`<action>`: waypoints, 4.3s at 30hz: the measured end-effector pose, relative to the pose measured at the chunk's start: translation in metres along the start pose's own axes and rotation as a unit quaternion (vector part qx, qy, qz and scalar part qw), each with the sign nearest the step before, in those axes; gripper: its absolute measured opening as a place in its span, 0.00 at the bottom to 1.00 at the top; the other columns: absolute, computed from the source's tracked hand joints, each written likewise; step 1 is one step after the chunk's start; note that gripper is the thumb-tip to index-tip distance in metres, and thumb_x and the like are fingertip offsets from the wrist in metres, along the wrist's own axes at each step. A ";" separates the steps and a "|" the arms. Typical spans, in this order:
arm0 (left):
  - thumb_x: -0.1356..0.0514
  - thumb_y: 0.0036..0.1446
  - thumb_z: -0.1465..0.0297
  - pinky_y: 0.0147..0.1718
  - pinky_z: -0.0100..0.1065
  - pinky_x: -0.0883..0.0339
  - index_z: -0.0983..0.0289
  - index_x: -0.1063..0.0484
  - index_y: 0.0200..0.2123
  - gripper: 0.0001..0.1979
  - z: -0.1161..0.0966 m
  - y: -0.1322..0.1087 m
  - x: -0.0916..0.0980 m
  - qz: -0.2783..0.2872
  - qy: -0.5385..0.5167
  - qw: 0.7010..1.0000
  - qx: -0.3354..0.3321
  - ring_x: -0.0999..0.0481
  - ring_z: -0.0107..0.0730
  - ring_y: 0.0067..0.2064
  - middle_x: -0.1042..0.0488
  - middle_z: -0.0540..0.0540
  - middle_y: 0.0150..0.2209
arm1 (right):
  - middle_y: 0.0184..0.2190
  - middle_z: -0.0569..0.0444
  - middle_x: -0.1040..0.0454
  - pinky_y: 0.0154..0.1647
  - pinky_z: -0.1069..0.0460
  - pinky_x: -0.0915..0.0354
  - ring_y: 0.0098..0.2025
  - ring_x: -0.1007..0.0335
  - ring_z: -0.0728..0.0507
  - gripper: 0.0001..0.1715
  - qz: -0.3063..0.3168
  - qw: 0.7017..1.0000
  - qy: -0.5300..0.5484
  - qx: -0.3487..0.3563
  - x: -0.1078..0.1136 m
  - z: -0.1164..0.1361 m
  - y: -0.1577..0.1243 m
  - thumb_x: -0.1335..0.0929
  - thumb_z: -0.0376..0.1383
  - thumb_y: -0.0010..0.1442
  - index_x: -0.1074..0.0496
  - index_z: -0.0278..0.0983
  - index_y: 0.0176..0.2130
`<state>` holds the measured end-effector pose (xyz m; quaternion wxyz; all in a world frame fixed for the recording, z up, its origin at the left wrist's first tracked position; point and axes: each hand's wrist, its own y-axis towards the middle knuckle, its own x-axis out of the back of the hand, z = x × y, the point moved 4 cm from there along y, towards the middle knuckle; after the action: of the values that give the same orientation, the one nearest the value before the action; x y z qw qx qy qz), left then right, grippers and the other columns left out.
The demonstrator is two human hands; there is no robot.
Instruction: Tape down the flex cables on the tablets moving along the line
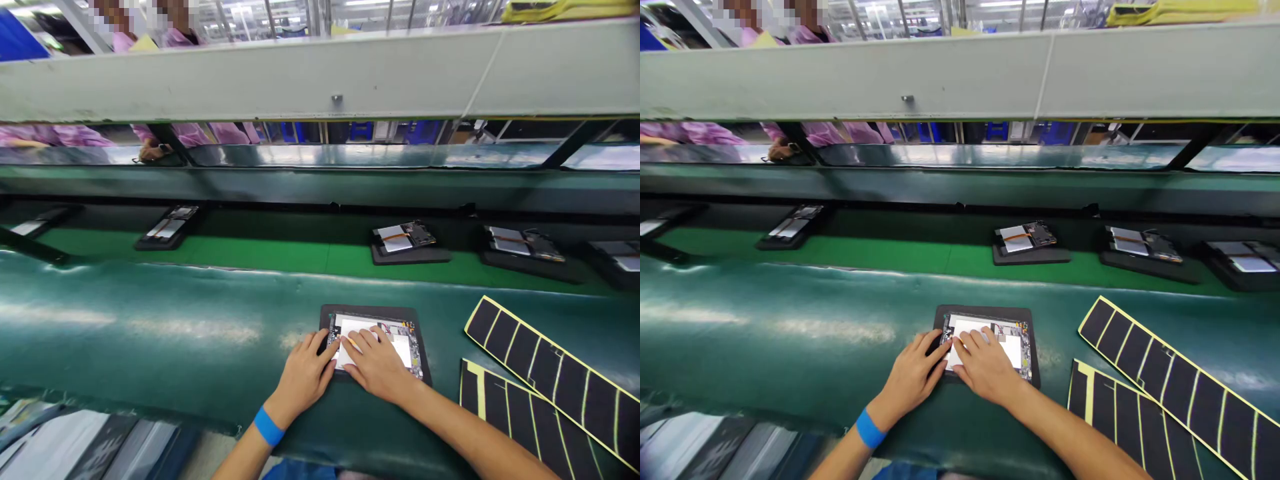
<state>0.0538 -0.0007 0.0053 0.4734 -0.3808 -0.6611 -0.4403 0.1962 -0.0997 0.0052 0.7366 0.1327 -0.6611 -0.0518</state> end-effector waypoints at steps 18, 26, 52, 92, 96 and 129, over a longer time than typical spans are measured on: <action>0.45 0.68 0.68 0.46 0.46 0.27 0.59 0.29 0.61 0.20 0.000 -0.005 0.000 -0.028 -0.003 1.000 -0.010 0.28 0.49 0.53 0.29 0.63 0.58 | 0.53 0.45 0.25 0.57 0.39 0.43 0.53 0.32 0.35 0.28 0.046 0.998 0.007 0.034 0.010 -0.009 0.006 0.30 0.47 0.66 0.31 0.36 0.59; 0.45 0.67 0.69 0.45 0.45 0.29 0.58 0.30 0.62 0.21 -0.003 -0.004 -0.001 -0.015 0.014 1.000 -0.004 0.28 0.49 0.53 0.29 0.63 0.58 | 0.55 0.45 0.25 0.59 0.39 0.42 0.55 0.33 0.35 0.29 0.058 0.997 -0.003 0.043 0.011 -0.008 0.007 0.30 0.48 0.67 0.31 0.36 0.60; 0.46 0.68 0.68 0.48 0.48 0.31 0.61 0.31 0.63 0.22 -0.001 -0.013 -0.006 -0.009 -0.031 0.999 0.024 0.29 0.51 0.55 0.31 0.64 0.63 | 0.58 0.41 0.28 0.61 0.37 0.40 0.58 0.35 0.35 0.23 0.078 0.994 0.072 0.035 0.019 -0.013 0.009 0.33 0.39 0.69 0.31 0.36 0.61; 0.46 0.69 0.68 0.48 0.46 0.33 0.54 0.30 0.62 0.20 0.003 -0.009 -0.001 0.015 -0.027 0.999 0.009 0.31 0.50 0.57 0.32 0.61 0.63 | 0.41 0.52 0.21 0.46 0.48 0.38 0.40 0.26 0.45 0.10 0.086 0.967 0.213 -0.112 0.026 -0.061 0.039 0.36 0.38 0.72 0.25 0.39 0.44; 0.47 0.70 0.68 0.47 0.47 0.31 0.57 0.27 0.60 0.19 0.003 -0.013 0.001 -0.020 -0.049 0.998 0.013 0.30 0.52 0.58 0.32 0.63 0.63 | 0.39 0.52 0.21 0.44 0.47 0.36 0.36 0.27 0.44 0.16 0.033 0.953 0.213 -0.213 0.057 -0.092 -0.019 0.38 0.44 0.72 0.24 0.41 0.41; 0.41 0.64 0.51 0.65 0.57 0.55 0.65 0.33 0.63 0.32 -0.221 0.061 -0.060 0.051 -0.108 0.925 -0.361 0.43 0.59 0.71 0.40 0.70 0.69 | 0.38 0.53 0.23 0.39 0.50 0.36 0.38 0.26 0.42 0.11 0.096 0.890 0.070 -0.440 0.087 -0.134 -0.202 0.37 0.40 0.69 0.26 0.42 0.38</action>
<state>0.1898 -0.1948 -0.0026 0.2515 -0.6040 -0.4844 -0.5808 0.3591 -0.2984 0.0234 0.7654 -0.2660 -0.5267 -0.2568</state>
